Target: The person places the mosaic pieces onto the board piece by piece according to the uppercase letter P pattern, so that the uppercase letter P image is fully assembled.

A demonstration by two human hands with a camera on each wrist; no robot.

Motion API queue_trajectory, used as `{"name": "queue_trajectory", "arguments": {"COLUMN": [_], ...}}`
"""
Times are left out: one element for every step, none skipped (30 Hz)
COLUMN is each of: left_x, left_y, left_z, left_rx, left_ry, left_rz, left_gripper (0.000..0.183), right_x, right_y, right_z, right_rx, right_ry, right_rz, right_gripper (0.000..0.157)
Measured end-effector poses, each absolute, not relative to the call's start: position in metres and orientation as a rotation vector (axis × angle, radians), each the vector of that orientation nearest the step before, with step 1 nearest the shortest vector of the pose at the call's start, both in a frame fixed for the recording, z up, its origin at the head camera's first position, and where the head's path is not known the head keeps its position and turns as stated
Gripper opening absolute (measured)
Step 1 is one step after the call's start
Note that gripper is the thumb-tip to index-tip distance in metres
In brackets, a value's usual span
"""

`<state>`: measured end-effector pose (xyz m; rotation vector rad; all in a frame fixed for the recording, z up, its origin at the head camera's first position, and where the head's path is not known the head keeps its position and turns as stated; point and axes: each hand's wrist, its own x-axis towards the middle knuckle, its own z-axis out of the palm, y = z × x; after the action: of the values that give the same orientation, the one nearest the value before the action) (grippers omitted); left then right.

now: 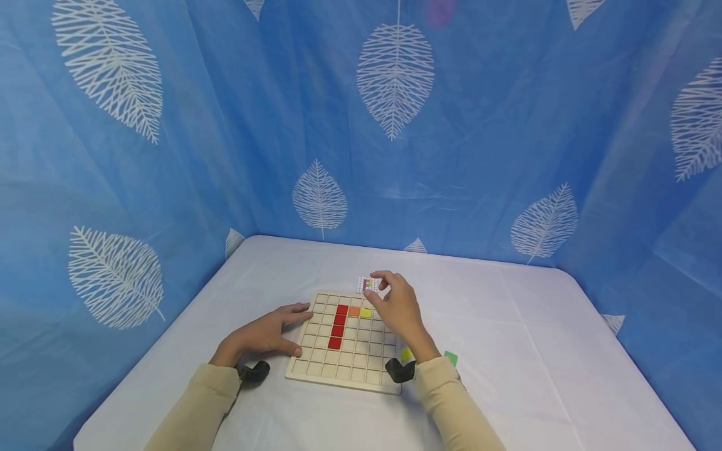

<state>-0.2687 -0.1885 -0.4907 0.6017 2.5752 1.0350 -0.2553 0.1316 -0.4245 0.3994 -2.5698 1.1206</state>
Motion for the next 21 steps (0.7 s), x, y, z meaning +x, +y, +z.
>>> {"name": "queue_trajectory", "arguments": {"left_x": [-0.269,-0.269,-0.269,-0.269,-0.269,-0.269,-0.269,-0.269,-0.269,-0.269,-0.269,-0.269,-0.269,-0.269,-0.27,-0.269,-0.269,-0.269,-0.269,-0.269,-0.269], "left_y": [-0.188,-0.188,-0.188,-0.188,-0.188,-0.188,-0.189,-0.189,-0.189,-0.189,-0.189,-0.189,-0.189,-0.189,-0.189,-0.188,-0.188,-0.188,-0.188,-0.188,-0.188], "left_z": [-0.491,-0.491,-0.491,-0.491,-0.491,-0.491,-0.491,-0.491,-0.491,-0.49,-0.49,-0.49,-0.49,-0.49,-0.49,-0.49,-0.49,-0.49,-0.489,-0.49,-0.49], "left_rx": [0.599,0.596,0.597,0.597,0.596,0.597,0.596,0.598,0.599,0.6,0.603,0.605,0.605,0.605,0.606,0.606,0.604,0.603,0.6,0.6,0.602], "left_ry": [2.576,2.577,2.578,2.579,2.578,2.578,2.577,2.576,2.575,2.574,2.573,2.575,2.574,2.573,2.571,2.57,2.568,2.566,2.564,2.565,2.565], "left_rz": [1.036,1.037,1.036,1.036,1.034,1.034,1.035,1.036,1.036,1.036,1.034,1.033,1.034,1.034,1.035,1.035,1.037,1.038,1.038,1.036,1.033], "left_gripper": [0.096,0.096,0.096,0.096,0.096,0.096,0.096,0.096,0.096,0.096,0.096,0.096,0.095,0.095,0.095,0.095,0.095,0.095,0.096,0.096,0.096], "right_x": [-0.258,-0.26,-0.262,-0.264,-0.266,-0.268,-0.269,-0.271,-0.272,-0.274,-0.275,-0.277,-0.278,-0.28,-0.282,-0.283,-0.285,-0.287,-0.288,-0.29,-0.292], "right_y": [0.136,0.139,0.143,0.146,0.149,0.152,0.154,0.156,0.158,0.16,0.161,0.162,0.163,0.164,0.165,0.166,0.168,0.169,0.17,0.171,0.172], "right_z": [-0.423,-0.422,-0.421,-0.42,-0.42,-0.42,-0.419,-0.419,-0.418,-0.418,-0.418,-0.417,-0.418,-0.419,-0.42,-0.422,-0.424,-0.426,-0.429,-0.431,-0.434], "right_rx": [0.392,0.378,0.364,0.352,0.335,0.319,0.306,0.293,0.278,0.264,0.247,0.236,0.224,0.209,0.193,0.18,0.167,0.156,0.143,0.13,0.115], "right_ry": [-2.56,-2.555,-2.551,-2.546,-2.545,-2.547,-2.545,-2.545,-2.546,-2.547,-2.55,-2.552,-2.554,-2.56,-2.567,-2.573,-2.58,-2.588,-2.597,-2.604,-2.613], "right_rz": [1.112,1.101,1.095,1.093,1.092,1.093,1.095,1.098,1.106,1.109,1.113,1.115,1.112,1.11,1.11,1.112,1.113,1.112,1.113,1.114,1.117], "right_gripper": [0.039,0.039,0.039,0.039,0.039,0.039,0.038,0.038,0.038,0.038,0.038,0.038,0.038,0.038,0.038,0.038,0.037,0.037,0.037,0.037,0.037]}}
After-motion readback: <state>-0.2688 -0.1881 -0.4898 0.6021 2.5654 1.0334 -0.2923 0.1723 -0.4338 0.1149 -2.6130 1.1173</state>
